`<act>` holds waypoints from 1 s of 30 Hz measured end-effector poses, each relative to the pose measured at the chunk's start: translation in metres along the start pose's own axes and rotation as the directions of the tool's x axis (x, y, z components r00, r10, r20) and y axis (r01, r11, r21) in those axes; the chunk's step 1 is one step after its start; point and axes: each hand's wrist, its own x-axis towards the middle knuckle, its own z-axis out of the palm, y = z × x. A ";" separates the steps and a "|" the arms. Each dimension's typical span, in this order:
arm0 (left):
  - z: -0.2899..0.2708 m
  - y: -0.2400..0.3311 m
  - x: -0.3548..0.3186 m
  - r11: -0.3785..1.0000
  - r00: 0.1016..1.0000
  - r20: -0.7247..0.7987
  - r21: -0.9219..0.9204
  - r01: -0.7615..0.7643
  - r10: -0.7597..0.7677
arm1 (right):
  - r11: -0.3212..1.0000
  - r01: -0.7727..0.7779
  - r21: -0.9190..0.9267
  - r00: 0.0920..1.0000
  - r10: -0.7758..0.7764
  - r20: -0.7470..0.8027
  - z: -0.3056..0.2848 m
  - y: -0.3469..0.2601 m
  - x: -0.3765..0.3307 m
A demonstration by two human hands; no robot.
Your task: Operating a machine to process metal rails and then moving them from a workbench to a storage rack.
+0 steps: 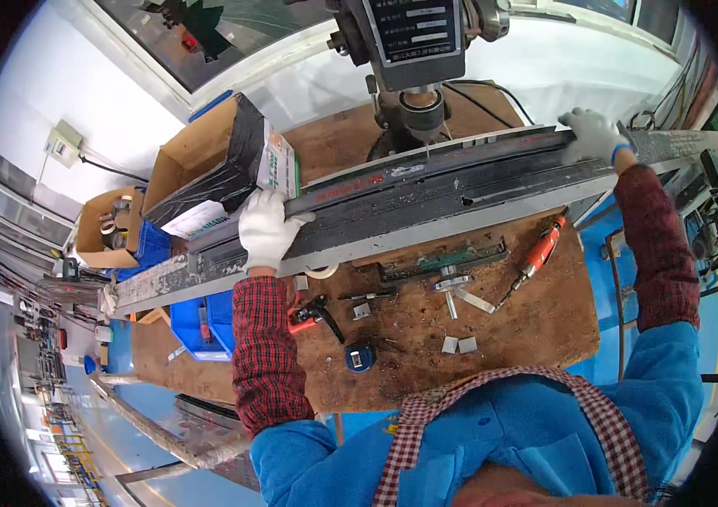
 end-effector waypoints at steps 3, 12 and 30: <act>0.003 -0.001 0.004 1.000 1.000 0.015 0.005 -0.005 0.005 | 0.320 0.218 0.922 0.964 -0.216 -0.153 -0.039 0.037 0.068; 0.003 0.003 0.009 0.999 0.999 0.015 -0.007 -0.031 0.031 | -0.433 0.601 0.671 0.796 0.397 -0.457 -0.281 -0.044 0.096; -0.002 -0.002 0.002 0.995 0.989 0.147 0.095 0.012 -0.026 | -0.567 0.815 0.118 0.432 0.460 -0.776 -0.171 -0.072 -0.002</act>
